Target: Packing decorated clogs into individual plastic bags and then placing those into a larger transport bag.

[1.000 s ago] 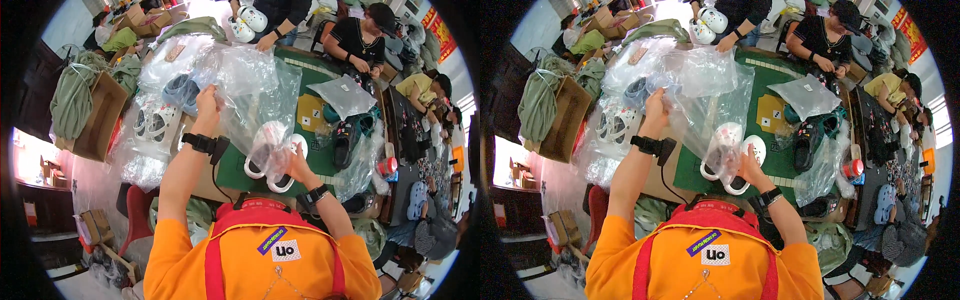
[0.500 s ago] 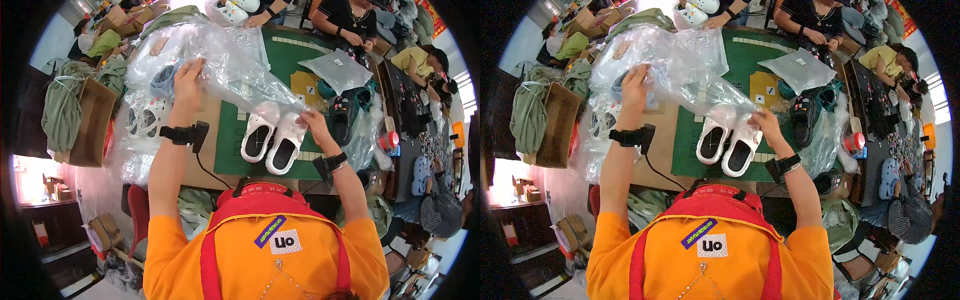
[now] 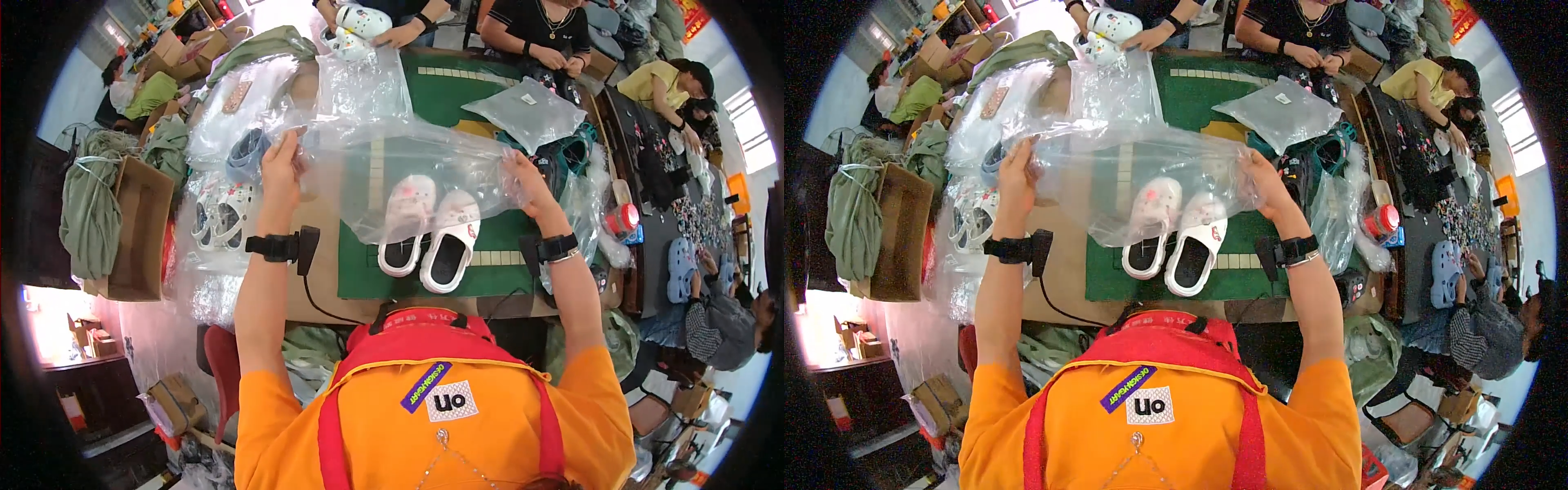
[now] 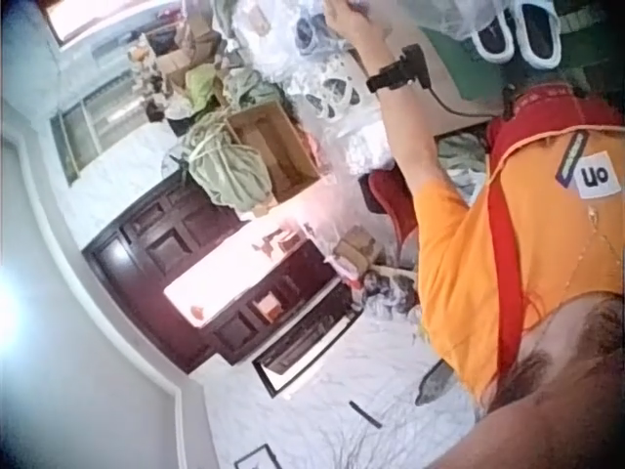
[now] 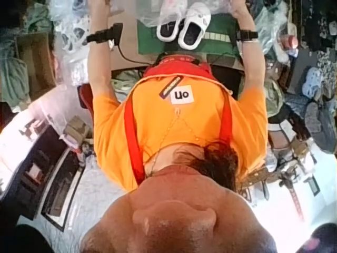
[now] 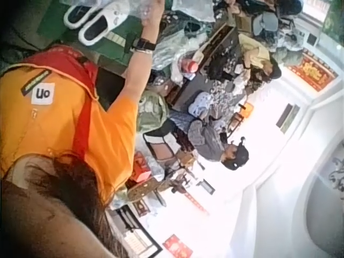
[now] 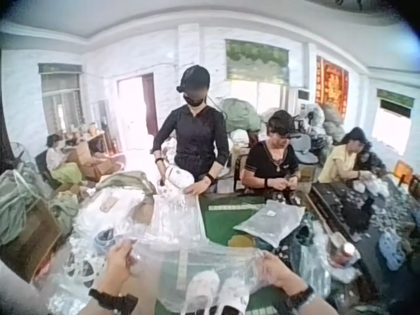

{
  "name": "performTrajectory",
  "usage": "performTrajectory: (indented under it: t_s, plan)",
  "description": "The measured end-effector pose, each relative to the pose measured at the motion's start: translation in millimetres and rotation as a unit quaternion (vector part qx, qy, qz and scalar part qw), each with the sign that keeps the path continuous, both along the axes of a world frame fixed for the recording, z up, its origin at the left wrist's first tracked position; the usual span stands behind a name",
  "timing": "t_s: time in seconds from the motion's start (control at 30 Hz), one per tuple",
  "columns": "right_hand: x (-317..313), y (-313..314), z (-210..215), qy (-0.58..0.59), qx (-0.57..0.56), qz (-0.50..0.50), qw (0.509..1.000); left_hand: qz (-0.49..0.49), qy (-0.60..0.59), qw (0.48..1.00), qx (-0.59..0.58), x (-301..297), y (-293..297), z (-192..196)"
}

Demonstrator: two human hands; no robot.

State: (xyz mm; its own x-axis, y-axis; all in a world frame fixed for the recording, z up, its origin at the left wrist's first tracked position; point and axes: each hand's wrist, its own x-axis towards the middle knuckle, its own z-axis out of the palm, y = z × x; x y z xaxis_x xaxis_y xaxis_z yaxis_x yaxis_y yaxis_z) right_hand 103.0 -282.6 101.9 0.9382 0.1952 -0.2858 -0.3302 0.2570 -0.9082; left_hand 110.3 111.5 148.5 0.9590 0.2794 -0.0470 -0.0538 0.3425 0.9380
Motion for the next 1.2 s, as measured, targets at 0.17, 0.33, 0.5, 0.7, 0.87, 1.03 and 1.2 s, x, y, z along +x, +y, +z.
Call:
performTrajectory:
  t_s: [0.17,0.33,0.5,0.7,0.87,1.03,1.2]
  plan:
    - [-7,-19,-48,-0.296,-0.498,0.032,0.815,-0.119,-0.088,0.981,0.129,-22,-28,36]
    - [-6,47,46,-0.055,-0.239,0.052,0.968,-0.305,-0.321,0.823,0.356,-51,-67,64]
    - [-24,102,70,-0.140,0.038,0.241,0.960,-0.336,-0.443,0.629,0.543,-67,-99,54]
    - [-27,110,94,-0.182,-0.064,0.164,0.967,-0.305,-0.417,0.625,0.585,-80,-98,52]
    - [-41,111,103,-0.468,-0.293,-0.022,0.834,-0.385,-0.144,0.899,0.151,-80,-84,46]
    - [-54,123,109,-0.619,-0.273,-0.016,0.736,-0.267,-0.093,0.959,-0.019,-70,-117,71]
    - [-62,95,136,-0.633,-0.225,-0.106,0.733,-0.173,-0.153,0.973,0.029,-58,-117,90]
